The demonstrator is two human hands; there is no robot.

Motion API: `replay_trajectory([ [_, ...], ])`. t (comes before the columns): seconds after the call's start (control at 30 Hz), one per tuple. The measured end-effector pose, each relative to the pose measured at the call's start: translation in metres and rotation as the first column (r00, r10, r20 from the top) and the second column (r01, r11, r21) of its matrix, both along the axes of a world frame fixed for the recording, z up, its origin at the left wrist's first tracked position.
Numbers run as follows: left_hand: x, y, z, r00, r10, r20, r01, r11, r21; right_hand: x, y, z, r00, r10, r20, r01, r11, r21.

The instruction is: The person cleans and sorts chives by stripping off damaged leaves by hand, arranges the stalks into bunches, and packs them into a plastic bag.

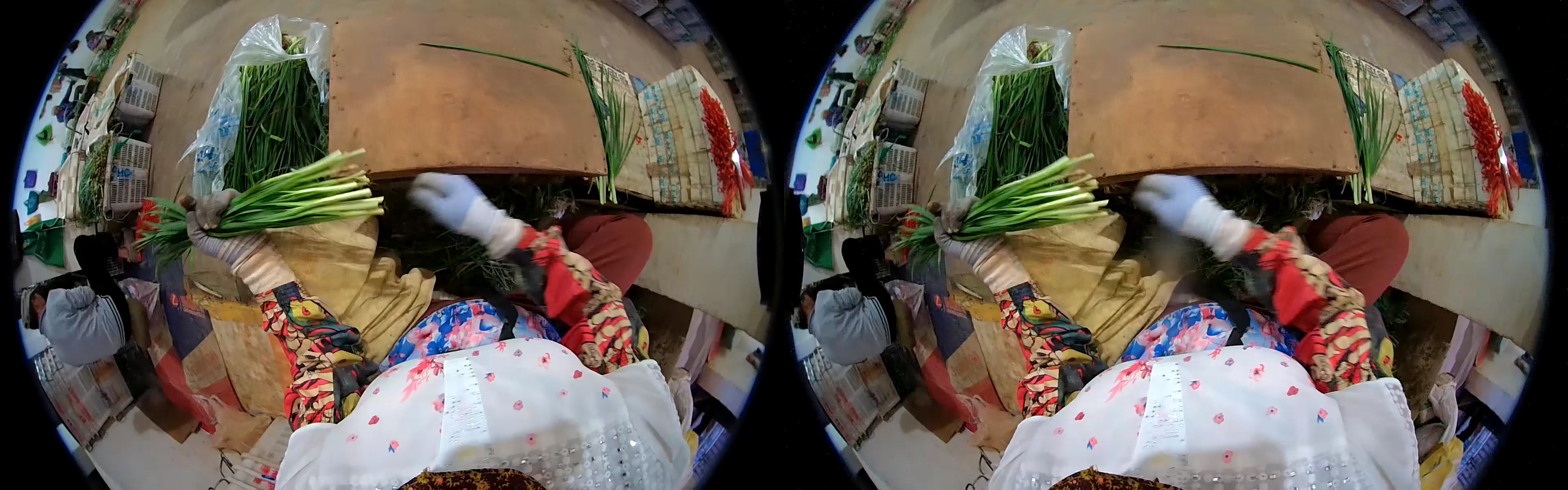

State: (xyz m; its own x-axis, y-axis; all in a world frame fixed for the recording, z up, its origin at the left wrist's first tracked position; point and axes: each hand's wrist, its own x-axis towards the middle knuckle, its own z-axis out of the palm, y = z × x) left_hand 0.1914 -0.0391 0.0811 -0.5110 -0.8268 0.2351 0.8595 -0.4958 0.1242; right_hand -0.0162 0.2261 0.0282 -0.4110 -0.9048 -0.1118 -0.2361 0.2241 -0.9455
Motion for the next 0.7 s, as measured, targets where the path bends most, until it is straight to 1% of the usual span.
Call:
replay_trajectory([
  [0.03,0.003,0.002,0.001,1.000,0.002,0.001,-0.002,1.000,0.001,-0.020,0.023,-0.008,0.997,-0.025,-0.078,0.034,0.994,0.108],
  [0.07,0.007,0.003,0.000,0.998,0.015,0.055,-0.017,1.000,0.026,-0.038,0.048,-0.027,0.986,0.003,-0.165,0.036,0.971,0.234],
  [0.1,0.009,0.001,0.000,0.993,0.027,0.115,-0.033,0.998,0.054,-0.049,0.063,-0.016,0.991,0.110,-0.079,-0.064,0.893,0.445],
  [0.13,0.011,-0.004,-0.003,0.994,-0.040,0.101,0.041,0.999,-0.003,-0.049,0.074,-0.010,0.981,0.180,-0.076,-0.115,0.847,0.519],
  [0.17,0.013,-0.008,-0.006,0.993,-0.050,0.110,0.050,0.999,-0.003,-0.046,0.080,-0.007,0.968,0.241,-0.065,-0.158,0.793,0.589],
  [0.2,0.010,-0.005,-0.002,0.992,-0.123,0.040,0.124,0.992,-0.021,-0.042,0.080,-0.009,0.971,0.231,-0.061,-0.152,0.795,0.587],
  [0.23,0.004,0.000,0.002,0.980,-0.195,-0.032,0.194,0.980,-0.044,-0.037,0.074,-0.010,0.964,0.199,-0.175,-0.145,0.948,0.283],
  [0.27,-0.001,0.006,0.006,0.970,-0.239,-0.032,0.236,0.968,-0.083,-0.032,0.067,-0.009,0.952,0.131,-0.276,-0.152,0.987,-0.054],
  [0.3,-0.004,0.006,0.006,0.969,-0.244,-0.033,0.240,0.967,-0.088,-0.028,0.052,0.004,0.979,0.068,-0.191,-0.084,0.993,-0.078],
  [0.37,-0.003,0.002,0.000,0.979,-0.201,0.045,0.205,0.972,-0.116,-0.021,0.018,0.023,0.995,-0.035,-0.099,0.026,0.995,-0.091],
  [0.4,0.004,-0.010,-0.010,0.976,-0.211,0.055,0.216,0.968,-0.129,-0.017,0.001,0.029,0.952,-0.047,-0.301,-0.001,0.987,-0.158],
  [0.43,0.000,-0.006,-0.005,0.975,-0.213,0.061,0.219,0.967,-0.131,-0.014,-0.015,0.034,0.869,-0.073,-0.490,-0.039,0.976,-0.214],
  [0.5,-0.016,0.013,0.008,0.993,-0.101,0.063,0.103,0.994,-0.031,-0.004,-0.044,0.045,0.710,-0.105,-0.696,-0.140,0.948,-0.286],
  [0.53,-0.019,0.014,0.008,0.992,-0.103,0.066,0.105,0.994,-0.025,0.002,-0.057,0.043,0.677,-0.041,-0.735,-0.159,0.967,-0.200],
  [0.57,-0.022,0.013,0.008,0.989,-0.120,0.081,0.124,0.992,-0.038,0.002,-0.060,0.040,0.678,-0.040,-0.734,-0.158,0.968,-0.198],
  [0.63,-0.024,0.014,0.009,0.987,-0.130,0.093,0.135,0.990,-0.051,0.002,-0.066,0.038,0.603,0.170,-0.780,-0.350,0.934,-0.067],
  [0.67,-0.023,0.015,0.009,0.988,-0.105,0.111,0.114,0.991,-0.075,0.001,-0.058,0.037,0.606,0.145,-0.782,-0.366,0.924,-0.112],
  [0.7,-0.021,0.014,0.009,0.988,-0.080,0.128,0.093,0.991,-0.097,-0.001,-0.045,0.041,0.583,0.185,-0.791,-0.359,0.932,-0.047],
])
